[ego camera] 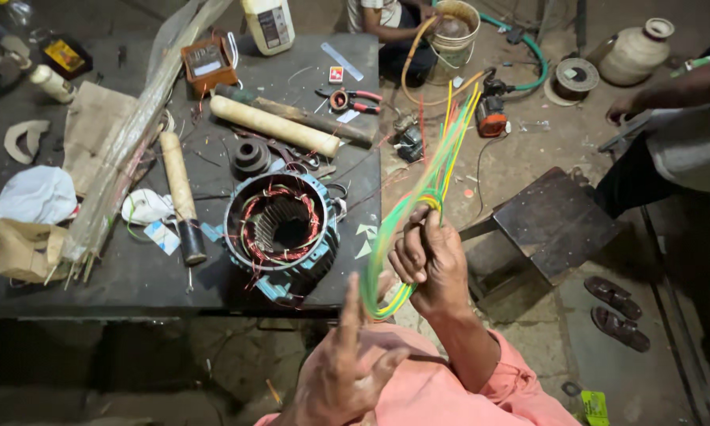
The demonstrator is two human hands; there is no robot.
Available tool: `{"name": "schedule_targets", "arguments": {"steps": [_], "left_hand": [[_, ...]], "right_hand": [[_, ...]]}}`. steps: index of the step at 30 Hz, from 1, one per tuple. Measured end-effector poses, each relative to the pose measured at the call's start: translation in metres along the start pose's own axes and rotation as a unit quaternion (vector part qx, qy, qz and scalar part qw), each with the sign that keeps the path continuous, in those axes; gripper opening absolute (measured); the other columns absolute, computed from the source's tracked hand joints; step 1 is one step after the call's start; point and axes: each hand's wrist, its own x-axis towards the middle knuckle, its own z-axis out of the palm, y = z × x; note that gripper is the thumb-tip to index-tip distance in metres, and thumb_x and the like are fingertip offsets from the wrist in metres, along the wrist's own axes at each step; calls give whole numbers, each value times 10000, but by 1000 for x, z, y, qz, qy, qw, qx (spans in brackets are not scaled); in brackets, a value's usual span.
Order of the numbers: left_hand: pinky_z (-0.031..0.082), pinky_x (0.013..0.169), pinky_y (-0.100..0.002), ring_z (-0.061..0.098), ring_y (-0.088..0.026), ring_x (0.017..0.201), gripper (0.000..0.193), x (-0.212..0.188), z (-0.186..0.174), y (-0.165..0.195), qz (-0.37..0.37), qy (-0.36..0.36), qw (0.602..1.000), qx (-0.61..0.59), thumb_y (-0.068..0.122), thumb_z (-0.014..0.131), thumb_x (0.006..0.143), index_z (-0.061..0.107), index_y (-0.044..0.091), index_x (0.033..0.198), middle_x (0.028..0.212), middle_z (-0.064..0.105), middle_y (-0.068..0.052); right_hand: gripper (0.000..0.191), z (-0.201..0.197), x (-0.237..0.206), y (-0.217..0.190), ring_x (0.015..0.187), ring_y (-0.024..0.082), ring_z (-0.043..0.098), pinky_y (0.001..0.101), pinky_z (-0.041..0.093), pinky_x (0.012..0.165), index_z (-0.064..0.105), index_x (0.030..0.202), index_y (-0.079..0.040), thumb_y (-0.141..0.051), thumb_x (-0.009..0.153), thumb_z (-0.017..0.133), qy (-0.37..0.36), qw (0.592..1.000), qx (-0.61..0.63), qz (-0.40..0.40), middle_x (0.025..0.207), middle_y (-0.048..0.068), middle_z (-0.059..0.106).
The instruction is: The person manipulates copper wires inside a motor stator, threading and arranging them by hand. They also handle a bundle of multicolored wires, separating and positioning them near the stator.
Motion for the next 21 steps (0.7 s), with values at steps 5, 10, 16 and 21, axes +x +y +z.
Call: {"name": "schedule_targets", "arguments": {"steps": [5, 10, 16, 21], "left_hand": [[582, 1001, -350, 727, -335, 1237, 471, 2, -2, -19, -11, -10, 998, -57, 122, 644, 1043, 470, -49, 1446, 1390, 684, -229], [564, 965, -353, 720, -269, 1087, 373, -9, -4, -37, -106, 93, 971, -194, 144, 542, 1062, 561, -103, 1339, 1127, 772, -155], [511, 796, -310, 598, -169, 838, 279, -7, -21, -47, -71, 226, 928, -288, 238, 465, 1121, 540, -30, 1133, 842, 550, -42], [450, 722, -319, 475, -142, 744, 232, 3, -41, -42, -51, 287, 866, -406, 219, 519, 1125, 511, -2, 1056, 813, 468, -26]], "right_hand": [[329, 14, -1, 19, 440, 80, 382, 235, 340, 429, 536, 1107, -60, -373, 1115, 437, 77, 995, 3, 68, 608, -14, 426], [331, 16, -5, 39, 601, 157, 580, 294, 491, 576, 527, 1098, -40, -368, 1070, 491, 65, 992, -33, 107, 737, 73, 600], [413, -7, 0, 51, 889, 204, 694, 354, 566, 831, 562, 1270, 13, -308, 1012, 589, 53, 977, -163, 127, 990, 128, 709], [380, -11, 10, 51, 906, 173, 621, 353, 544, 830, 528, 1309, -9, -257, 1036, 619, 70, 975, -212, -14, 1078, 87, 605]]}}
